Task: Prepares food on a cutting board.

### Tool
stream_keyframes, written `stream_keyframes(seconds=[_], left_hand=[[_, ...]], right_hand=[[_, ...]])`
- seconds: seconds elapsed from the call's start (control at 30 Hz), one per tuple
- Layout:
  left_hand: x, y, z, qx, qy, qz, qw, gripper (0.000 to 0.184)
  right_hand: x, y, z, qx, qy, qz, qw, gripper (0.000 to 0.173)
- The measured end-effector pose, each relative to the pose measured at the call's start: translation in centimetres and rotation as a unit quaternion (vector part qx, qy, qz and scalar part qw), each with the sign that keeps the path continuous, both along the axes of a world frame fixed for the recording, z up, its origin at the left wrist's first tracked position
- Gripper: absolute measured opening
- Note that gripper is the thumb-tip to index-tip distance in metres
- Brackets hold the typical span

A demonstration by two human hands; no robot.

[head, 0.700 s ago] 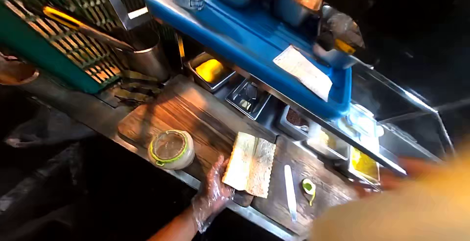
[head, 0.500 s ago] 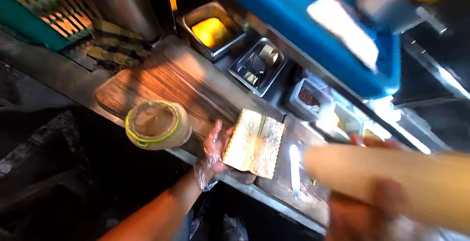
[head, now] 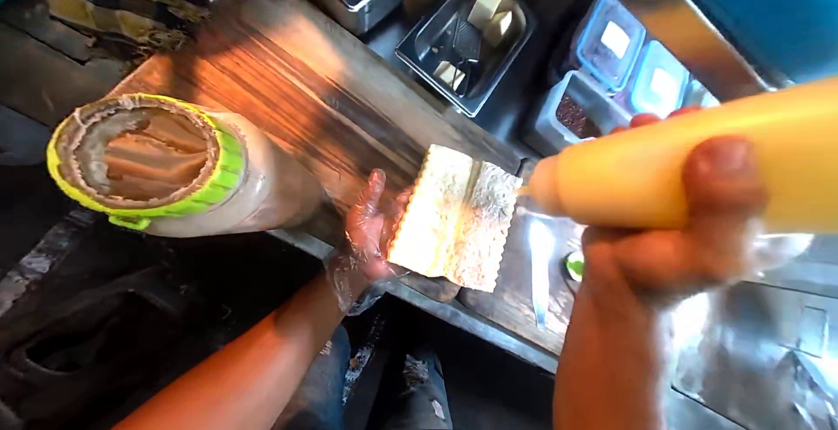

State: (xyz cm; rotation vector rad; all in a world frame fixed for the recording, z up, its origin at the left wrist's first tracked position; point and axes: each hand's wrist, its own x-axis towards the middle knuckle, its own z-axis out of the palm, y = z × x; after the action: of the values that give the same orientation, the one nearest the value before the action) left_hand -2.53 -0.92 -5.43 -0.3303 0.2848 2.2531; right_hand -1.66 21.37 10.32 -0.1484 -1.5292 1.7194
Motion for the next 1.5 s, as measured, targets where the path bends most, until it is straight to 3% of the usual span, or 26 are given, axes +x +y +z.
stream_keyframes(seconds=[0.17, 0.3, 0.43, 0.6, 0.73, 0.87, 1.03, 1.17, 1.3, 1.5], left_hand=[[0.1, 0.0, 0.3, -0.033, -0.005, 0.0, 0.999, 0.07], [-0.1, 0.1, 0.3, -0.063, -0.016, -0.003, 0.998, 0.07], [0.0, 0.1, 0.4, -0.048, -0.019, -0.005, 0.999, 0.071], [-0.1, 0.1, 0.5, -0.077, -0.015, -0.008, 0.997, 0.072], [0.0, 0.2, 0.8, -0.089, -0.033, 0.0, 0.995, 0.07], [0.0, 0.5, 1.2, -0.073, -0.042, 0.007, 0.996, 0.066], [0.1, 0.5, 1.3, -0.105, -0.046, 0.012, 0.993, 0.064], [0.1, 0.5, 1.3, -0.08, -0.045, 0.005, 0.996, 0.064], [0.0, 0.6, 1.4, -0.105, -0.049, 0.016, 0.993, 0.064], [0.0, 0.2, 0.7, -0.091, -0.037, -0.003, 0.995, 0.067]], right_hand=[[5.0, -2.3, 2.2, -0.069, -0.062, 0.057, 0.994, 0.05], [1.2, -0.2, 1.8, -0.028, -0.017, 0.028, 0.999, 0.048], [5.0, -1.2, 2.4, -0.066, -0.062, 0.041, 0.995, 0.05], [1.5, 0.8, 2.5, -0.058, -0.021, 0.024, 0.998, 0.047], [6.1, 0.3, 3.4, -0.086, -0.062, 0.025, 0.994, 0.057], [2.6, 2.0, 2.8, -0.056, -0.013, 0.021, 0.998, 0.048], [6.7, 1.1, 3.3, -0.071, -0.062, 0.012, 0.995, 0.054], [3.5, 3.0, 3.1, -0.063, -0.025, 0.018, 0.998, 0.048], [7.0, 2.0, 3.5, -0.081, -0.076, -0.01, 0.994, 0.053], [5.3, 3.7, 3.3, -0.06, -0.04, -0.016, 0.997, 0.05]])
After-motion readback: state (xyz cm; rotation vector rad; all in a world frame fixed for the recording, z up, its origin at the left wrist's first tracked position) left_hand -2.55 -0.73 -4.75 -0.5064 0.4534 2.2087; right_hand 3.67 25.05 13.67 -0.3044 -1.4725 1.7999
